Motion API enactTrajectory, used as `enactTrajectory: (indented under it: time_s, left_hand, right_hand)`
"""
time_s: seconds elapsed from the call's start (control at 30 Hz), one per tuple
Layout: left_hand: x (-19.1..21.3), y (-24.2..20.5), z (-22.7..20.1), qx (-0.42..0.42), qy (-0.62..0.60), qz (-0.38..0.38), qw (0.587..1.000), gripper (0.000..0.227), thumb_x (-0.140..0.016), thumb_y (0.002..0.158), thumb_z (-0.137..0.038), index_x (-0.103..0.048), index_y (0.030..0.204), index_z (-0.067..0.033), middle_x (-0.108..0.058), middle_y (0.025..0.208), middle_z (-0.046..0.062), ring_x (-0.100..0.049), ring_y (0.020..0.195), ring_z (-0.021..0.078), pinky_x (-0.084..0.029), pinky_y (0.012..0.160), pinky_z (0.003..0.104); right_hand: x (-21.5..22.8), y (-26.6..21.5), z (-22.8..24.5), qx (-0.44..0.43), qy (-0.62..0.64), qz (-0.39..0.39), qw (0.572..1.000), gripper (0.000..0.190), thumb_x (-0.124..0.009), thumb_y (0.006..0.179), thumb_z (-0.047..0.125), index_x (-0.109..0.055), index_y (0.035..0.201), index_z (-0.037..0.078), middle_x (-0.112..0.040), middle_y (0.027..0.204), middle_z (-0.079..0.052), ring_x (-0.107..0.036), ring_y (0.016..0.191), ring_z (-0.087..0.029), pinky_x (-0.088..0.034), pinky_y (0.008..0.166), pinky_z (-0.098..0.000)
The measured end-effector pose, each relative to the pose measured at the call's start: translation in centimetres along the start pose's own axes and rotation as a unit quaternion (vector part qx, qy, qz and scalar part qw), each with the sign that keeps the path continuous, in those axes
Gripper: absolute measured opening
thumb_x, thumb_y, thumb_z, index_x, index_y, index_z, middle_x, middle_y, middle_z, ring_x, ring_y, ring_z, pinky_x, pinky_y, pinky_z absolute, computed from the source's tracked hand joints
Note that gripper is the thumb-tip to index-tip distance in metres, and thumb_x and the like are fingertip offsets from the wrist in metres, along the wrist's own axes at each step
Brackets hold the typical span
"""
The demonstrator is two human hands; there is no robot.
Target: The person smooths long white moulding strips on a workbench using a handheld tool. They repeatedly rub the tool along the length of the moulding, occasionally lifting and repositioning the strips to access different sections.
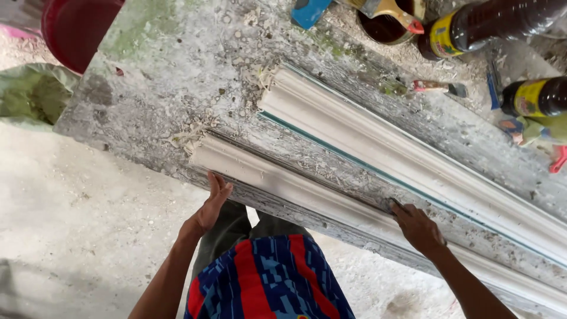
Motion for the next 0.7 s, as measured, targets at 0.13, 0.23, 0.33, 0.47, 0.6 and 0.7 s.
enactTrajectory:
  time_s: [0.13, 0.23, 0.33, 0.47, 0.6, 0.7]
  left_hand:
    - [0.0, 0.2, 0.2, -0.007, -0.037, 0.001, 0.999, 0.108, -0.044, 0.097, -0.059, 0.034, 0.152, -0.0086, -0.005, 0.171, 0.003, 0.0, 0.158, 0.0219, -0.009, 0.122, 0.034]
    - [0.5, 1.8, 3.2, -0.037, -0.041, -0.003, 0.998, 0.101, -0.043, 0.102, -0.052, 0.029, 0.156, -0.0068, -0.015, 0.168, 0.005, -0.005, 0.158, 0.0205, -0.011, 0.122, 0.032]
    - [1.2, 2.5, 4.7, -0.077, -0.052, -0.011, 0.996, 0.097, -0.042, 0.105, -0.046, 0.029, 0.156, -0.0056, -0.015, 0.167, 0.006, -0.007, 0.157, 0.0188, -0.012, 0.121, 0.031]
    - [1.4, 4.3, 7.4, -0.11, -0.041, -0.014, 0.993, 0.094, -0.04, 0.107, -0.044, 0.03, 0.155, -0.0031, -0.013, 0.168, 0.008, -0.015, 0.156, 0.0205, -0.016, 0.122, 0.03]
    - [1.7, 3.7, 6.4, -0.071, -0.049, -0.054, 0.995, 0.095, -0.042, 0.105, -0.046, 0.026, 0.156, -0.0027, -0.009, 0.172, 0.009, -0.016, 0.157, 0.0208, -0.018, 0.122, 0.031]
    - [1.5, 3.2, 8.7, -0.236, 0.12, -0.022, 0.964, 0.09, -0.036, 0.111, -0.053, 0.013, 0.164, 0.0019, -0.009, 0.175, 0.018, -0.015, 0.163, 0.0245, -0.022, 0.128, 0.033]
  right_hand:
    - [2.4, 4.4, 5.2, -0.053, 0.075, 0.054, 0.994, 0.034, -0.049, 0.102, 0.035, -0.058, 0.129, 0.017, -0.059, 0.088, -0.005, -0.056, 0.066, -0.019, -0.047, 0.045, -0.0278]
    - [6.1, 11.4, 12.8, -0.137, 0.248, 0.141, 0.949, 0.052, -0.034, 0.107, 0.056, -0.06, 0.104, 0.011, -0.05, 0.071, -0.002, -0.046, 0.053, -0.017, -0.038, 0.04, -0.0302]
    - [10.4, 20.3, 23.3, 0.016, 0.191, 0.079, 0.978, 0.036, -0.039, 0.101, 0.037, -0.046, 0.125, 0.011, -0.05, 0.092, -0.011, -0.052, 0.071, -0.024, -0.046, 0.047, -0.0383]
    - [14.5, 30.4, 36.1, 0.209, 0.074, -0.09, 0.971, 0.032, -0.053, 0.104, 0.02, -0.055, 0.133, 0.005, -0.061, 0.114, -0.02, -0.066, 0.096, -0.034, -0.058, 0.066, -0.0474]
    - [14.8, 36.0, 40.1, 0.218, 0.035, -0.059, 0.974, 0.025, -0.054, 0.101, 0.017, -0.063, 0.122, 0.007, -0.064, 0.111, -0.018, -0.068, 0.095, -0.031, -0.06, 0.071, -0.0443]
    - [15.5, 33.0, 38.0, 0.191, 0.112, -0.001, 0.975, 0.027, -0.051, 0.103, 0.019, -0.064, 0.125, 0.012, -0.064, 0.093, -0.014, -0.063, 0.075, -0.026, -0.056, 0.062, -0.0424]
Point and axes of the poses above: each hand's wrist, its own y-axis towards the middle knuckle, its own x-axis out of the back of the hand, z = x × y, the point moved 4 cm from there along y, towards the middle knuckle
